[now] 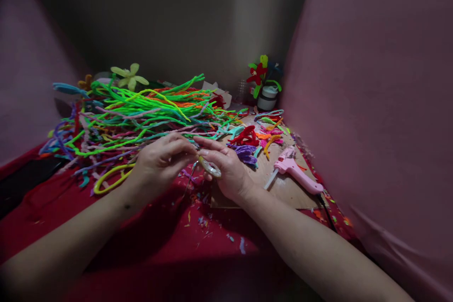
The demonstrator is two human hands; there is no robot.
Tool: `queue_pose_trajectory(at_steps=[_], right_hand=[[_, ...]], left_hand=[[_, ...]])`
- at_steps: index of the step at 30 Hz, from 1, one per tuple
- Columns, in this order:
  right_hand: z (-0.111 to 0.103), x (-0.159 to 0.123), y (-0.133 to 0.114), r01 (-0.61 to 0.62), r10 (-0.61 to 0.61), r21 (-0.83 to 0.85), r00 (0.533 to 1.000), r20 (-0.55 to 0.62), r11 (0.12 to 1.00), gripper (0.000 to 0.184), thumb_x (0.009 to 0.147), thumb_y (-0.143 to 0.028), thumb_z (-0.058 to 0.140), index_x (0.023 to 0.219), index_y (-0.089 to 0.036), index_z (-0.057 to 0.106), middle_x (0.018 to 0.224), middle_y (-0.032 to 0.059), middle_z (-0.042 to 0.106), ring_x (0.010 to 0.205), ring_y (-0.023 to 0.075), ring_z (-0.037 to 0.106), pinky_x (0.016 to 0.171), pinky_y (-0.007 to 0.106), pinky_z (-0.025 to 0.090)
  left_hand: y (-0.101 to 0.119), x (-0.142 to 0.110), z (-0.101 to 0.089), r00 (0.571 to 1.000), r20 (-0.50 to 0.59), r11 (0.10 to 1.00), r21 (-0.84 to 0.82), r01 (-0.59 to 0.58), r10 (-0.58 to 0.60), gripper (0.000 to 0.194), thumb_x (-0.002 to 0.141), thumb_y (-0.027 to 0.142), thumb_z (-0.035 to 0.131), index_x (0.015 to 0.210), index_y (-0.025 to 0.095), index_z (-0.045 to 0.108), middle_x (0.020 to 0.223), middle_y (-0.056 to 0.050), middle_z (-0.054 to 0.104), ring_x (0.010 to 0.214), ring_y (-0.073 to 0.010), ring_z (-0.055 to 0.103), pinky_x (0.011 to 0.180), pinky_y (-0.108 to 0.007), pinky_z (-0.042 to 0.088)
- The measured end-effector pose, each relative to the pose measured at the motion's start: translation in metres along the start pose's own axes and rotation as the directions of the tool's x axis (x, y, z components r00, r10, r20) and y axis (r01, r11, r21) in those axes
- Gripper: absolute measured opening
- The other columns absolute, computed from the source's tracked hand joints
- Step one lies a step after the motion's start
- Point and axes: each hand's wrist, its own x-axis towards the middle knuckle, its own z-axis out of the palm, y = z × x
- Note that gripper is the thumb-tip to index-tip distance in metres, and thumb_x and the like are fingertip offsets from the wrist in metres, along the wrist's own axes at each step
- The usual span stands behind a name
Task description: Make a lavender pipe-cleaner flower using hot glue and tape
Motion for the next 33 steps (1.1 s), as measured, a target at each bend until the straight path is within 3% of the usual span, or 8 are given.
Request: queue_pose_trajectory(at_steps=[3,7,12,18,20,24,28,33], right_hand=[[0.004,-0.004,0.000,0.032,-0.031,-0.110,0.999,0.009,0.993,0.037,0.075,-0.026,0.059,0.112,-0.021,0.059,0.072,-0.0015,0.057,0.053,0.0076,0.045,0.046,0.020,0.035],[0.013,-0.014,-0.004,0.332,-0.329,-0.528,0.939,0.102,0.781,0.039,0.077,-0.025,0.060,0.115,-0.019,0.054,0.090,0.0041,0.061,0.078,0.0138,0.056,0.072,0.030,0.046],[0.022,-0.027,-0.004,0.727,-0.573,-0.686,0.564,0.594,0.005,0.038,0.081,-0.020,0.053,0.119,-0.015,0.050,0.098,0.0090,0.061,0.090,0.0178,0.055,0.081,0.036,0.047],[0.026,-0.037,-0.004,0.795,-0.584,-0.535,0.299,0.755,-0.285,0.034,0.080,-0.021,0.049,0.114,-0.015,0.051,0.098,0.0088,0.061,0.092,0.0210,0.056,0.078,0.037,0.049],[0.025,-0.038,-0.010,0.773,-0.617,-0.611,0.400,0.678,-0.171,0.036,0.079,-0.018,0.049,0.115,-0.016,0.050,0.099,0.0089,0.059,0.091,0.0195,0.055,0.079,0.037,0.049],[0.019,-0.031,-0.022,0.533,-0.571,-0.841,0.719,0.395,0.090,0.025,0.081,-0.015,0.047,0.105,-0.017,0.056,0.093,0.0084,0.055,0.089,0.0191,0.053,0.080,0.036,0.046],[0.014,-0.020,-0.022,0.315,-0.353,-0.947,0.895,0.274,0.061,0.014,0.082,-0.015,0.046,0.080,-0.015,0.060,0.082,0.0064,0.054,0.080,0.0174,0.051,0.075,0.033,0.043],[0.011,-0.019,-0.016,0.215,-0.077,-0.951,0.968,0.237,-0.222,0.014,0.081,-0.022,0.049,0.076,-0.014,0.059,0.083,0.0086,0.056,0.078,0.0186,0.050,0.071,0.032,0.041]], left_hand=[[0.003,-0.005,0.004,0.997,-0.040,0.988,0.141,-0.057,0.063,0.013,0.080,0.017,0.048,0.070,0.017,0.057,0.078,-0.005,0.055,0.078,-0.0181,0.050,0.071,-0.032,0.041],[0.008,-0.009,-0.006,0.891,0.216,0.866,-0.228,0.445,-0.400,0.016,0.076,0.025,0.051,0.063,0.018,0.047,0.056,0.002,0.042,0.052,-0.0112,0.038,0.047,-0.024,0.033],[-0.001,-0.015,-0.023,0.447,0.820,0.140,-0.426,0.894,-0.358,0.015,0.061,0.023,0.059,0.062,0.018,0.045,0.047,0.009,0.027,0.038,-0.0036,0.016,0.033,-0.015,0.017],[0.005,-0.025,-0.015,0.335,0.927,0.142,-0.313,0.939,-0.170,0.004,0.051,0.020,0.048,0.049,0.018,0.045,0.036,0.007,0.029,0.029,-0.0051,0.018,0.026,-0.018,0.018],[0.006,-0.021,-0.017,0.460,0.827,0.414,-0.314,0.855,-0.323,0.009,0.061,0.024,0.049,0.055,0.017,0.051,0.040,0.005,0.038,0.033,-0.0073,0.028,0.030,-0.019,0.024],[-0.018,-0.009,-0.029,0.901,0.279,0.943,0.109,0.314,-0.332,0.013,0.074,0.026,0.051,0.075,0.018,0.062,0.071,-0.002,0.060,0.064,-0.0145,0.053,0.058,-0.025,0.042],[-0.048,-0.007,-0.032,0.920,0.344,0.875,0.484,-0.003,-0.187,0.019,0.079,0.019,0.046,0.084,0.019,0.065,0.085,-0.006,0.061,0.073,-0.0168,0.056,0.066,-0.028,0.043],[-0.053,-0.014,-0.020,0.883,0.452,0.688,0.681,-0.252,-0.124,0.023,0.083,0.013,0.039,0.084,0.018,0.061,0.088,-0.009,0.058,0.082,-0.0211,0.056,0.062,-0.029,0.044]])
